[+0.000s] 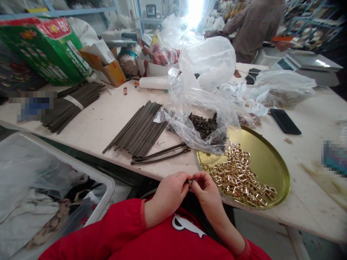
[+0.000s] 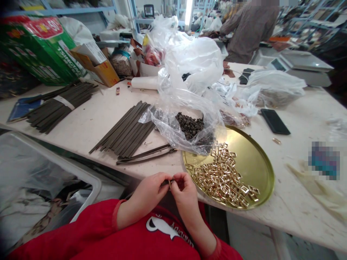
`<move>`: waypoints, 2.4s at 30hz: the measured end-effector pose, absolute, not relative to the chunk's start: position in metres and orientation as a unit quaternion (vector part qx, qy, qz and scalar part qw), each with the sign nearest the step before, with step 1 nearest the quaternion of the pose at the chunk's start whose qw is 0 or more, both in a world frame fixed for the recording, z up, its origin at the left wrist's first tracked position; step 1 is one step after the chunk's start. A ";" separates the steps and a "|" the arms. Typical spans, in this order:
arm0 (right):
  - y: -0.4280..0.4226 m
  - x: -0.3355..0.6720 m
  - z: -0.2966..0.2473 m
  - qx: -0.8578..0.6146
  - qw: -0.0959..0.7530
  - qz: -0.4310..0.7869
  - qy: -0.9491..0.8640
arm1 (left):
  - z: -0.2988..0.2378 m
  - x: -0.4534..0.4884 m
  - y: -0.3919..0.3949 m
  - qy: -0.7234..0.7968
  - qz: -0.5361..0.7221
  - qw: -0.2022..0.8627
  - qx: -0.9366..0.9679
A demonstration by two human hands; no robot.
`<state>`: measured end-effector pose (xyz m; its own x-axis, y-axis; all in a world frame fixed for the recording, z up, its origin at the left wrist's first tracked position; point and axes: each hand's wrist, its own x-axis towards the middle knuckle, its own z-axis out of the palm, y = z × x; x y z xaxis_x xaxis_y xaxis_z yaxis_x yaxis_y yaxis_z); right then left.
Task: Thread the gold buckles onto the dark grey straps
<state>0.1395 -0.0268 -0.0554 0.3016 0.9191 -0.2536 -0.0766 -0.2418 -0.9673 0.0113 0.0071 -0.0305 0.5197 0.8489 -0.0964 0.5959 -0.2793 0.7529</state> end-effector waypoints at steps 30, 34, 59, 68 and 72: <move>-0.051 0.145 -0.056 -0.620 0.463 0.223 -0.593 | -0.032 0.002 0.010 0.451 0.202 0.503 0.709; -0.051 0.145 -0.057 -0.619 0.464 0.233 -0.588 | -0.034 0.004 0.010 0.461 0.196 0.489 0.714; -0.054 0.145 -0.064 -0.639 0.457 0.209 -0.583 | -0.032 -0.001 0.006 0.440 0.174 0.601 0.644; -0.049 0.147 -0.063 -0.662 0.480 0.237 -0.525 | -0.029 0.004 0.002 0.444 0.173 0.542 0.692; -0.048 0.148 -0.063 -0.638 0.478 0.196 -0.571 | -0.021 0.005 0.004 0.433 0.124 0.537 0.713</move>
<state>0.1480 -0.0477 -0.0633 0.2719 0.9160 0.2951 0.5403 0.1084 -0.8344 0.0050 0.0039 -0.0215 0.5942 0.7513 -0.2873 0.4842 -0.0488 0.8736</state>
